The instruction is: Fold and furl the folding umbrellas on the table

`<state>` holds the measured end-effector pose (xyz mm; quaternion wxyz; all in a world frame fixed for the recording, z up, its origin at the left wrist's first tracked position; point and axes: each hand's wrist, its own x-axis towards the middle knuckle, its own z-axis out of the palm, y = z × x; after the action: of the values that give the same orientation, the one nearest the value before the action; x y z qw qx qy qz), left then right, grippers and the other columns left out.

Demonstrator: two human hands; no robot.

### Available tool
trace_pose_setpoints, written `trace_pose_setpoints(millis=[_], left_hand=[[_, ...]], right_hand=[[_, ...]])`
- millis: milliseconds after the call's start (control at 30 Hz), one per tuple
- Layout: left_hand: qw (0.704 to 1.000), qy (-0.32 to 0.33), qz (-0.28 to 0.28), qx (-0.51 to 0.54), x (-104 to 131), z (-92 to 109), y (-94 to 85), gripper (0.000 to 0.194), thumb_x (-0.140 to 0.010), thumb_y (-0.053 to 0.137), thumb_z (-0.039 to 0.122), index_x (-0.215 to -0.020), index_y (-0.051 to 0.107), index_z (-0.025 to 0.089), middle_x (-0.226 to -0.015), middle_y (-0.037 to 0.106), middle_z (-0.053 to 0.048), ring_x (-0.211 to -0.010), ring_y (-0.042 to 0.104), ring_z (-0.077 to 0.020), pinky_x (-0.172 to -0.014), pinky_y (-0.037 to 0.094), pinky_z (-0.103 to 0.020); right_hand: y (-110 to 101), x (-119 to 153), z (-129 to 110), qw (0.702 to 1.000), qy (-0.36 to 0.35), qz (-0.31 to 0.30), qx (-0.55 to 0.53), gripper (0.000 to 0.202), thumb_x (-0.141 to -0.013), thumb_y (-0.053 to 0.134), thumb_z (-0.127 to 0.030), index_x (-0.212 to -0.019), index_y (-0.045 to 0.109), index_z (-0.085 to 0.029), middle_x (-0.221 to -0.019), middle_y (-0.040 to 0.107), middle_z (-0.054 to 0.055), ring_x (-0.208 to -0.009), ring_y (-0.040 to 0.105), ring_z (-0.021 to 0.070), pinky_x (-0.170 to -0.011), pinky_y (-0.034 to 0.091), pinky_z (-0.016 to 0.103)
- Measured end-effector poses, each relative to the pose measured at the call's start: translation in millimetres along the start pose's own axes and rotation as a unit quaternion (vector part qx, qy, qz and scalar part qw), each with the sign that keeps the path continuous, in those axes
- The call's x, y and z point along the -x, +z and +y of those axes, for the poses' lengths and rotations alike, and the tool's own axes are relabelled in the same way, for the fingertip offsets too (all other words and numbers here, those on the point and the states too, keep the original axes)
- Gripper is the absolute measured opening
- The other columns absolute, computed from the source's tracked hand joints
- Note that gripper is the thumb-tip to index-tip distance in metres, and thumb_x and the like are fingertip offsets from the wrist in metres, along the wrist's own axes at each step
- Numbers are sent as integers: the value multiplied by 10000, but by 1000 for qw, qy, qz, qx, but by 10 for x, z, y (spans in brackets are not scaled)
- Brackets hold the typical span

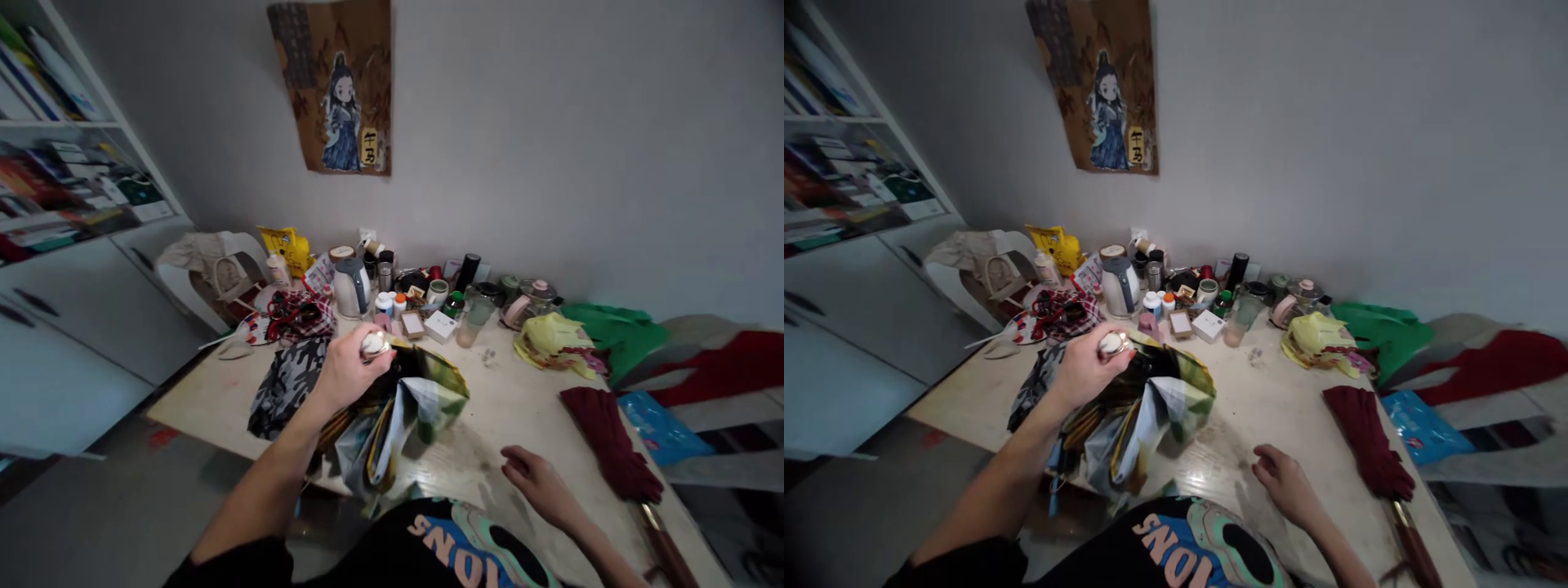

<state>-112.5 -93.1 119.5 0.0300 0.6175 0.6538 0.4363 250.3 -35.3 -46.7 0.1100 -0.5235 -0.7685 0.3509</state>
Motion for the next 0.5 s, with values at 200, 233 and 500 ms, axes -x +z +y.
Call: trace_pose_setpoints(millis=[200,233,500], left_hand=[[982,88,-161,54,-472,652,742,183,-751,624,328,-888,624,207,-742,652,3,-668,574,-153,-635,413,-252],[976,101,-182,62,-507,753,891,193,-746,627,332,-895,624,210,-752,655,0,-678,576,-158,-638,409,-256],[927,109,-296,204,-527,1170,1964,219,-716,654,348,-869,599,200,-713,587,31,-636,501,-125,-587,367,-228]], right_hand=[[-670,-19,-113,986,-17,162,-47,409,-763,502,-486,-941,652,-150,-772,696,93,-692,652,223,-651,510,338],[-769,-9,-114,982,-18,181,-54,395,-772,511,-478,-956,646,-155,-773,691,84,-692,650,215,-655,511,331],[-831,-129,250,976,-51,206,-41,441,-782,587,-356,-1178,550,-165,-830,607,44,-676,574,170,-649,496,319]])
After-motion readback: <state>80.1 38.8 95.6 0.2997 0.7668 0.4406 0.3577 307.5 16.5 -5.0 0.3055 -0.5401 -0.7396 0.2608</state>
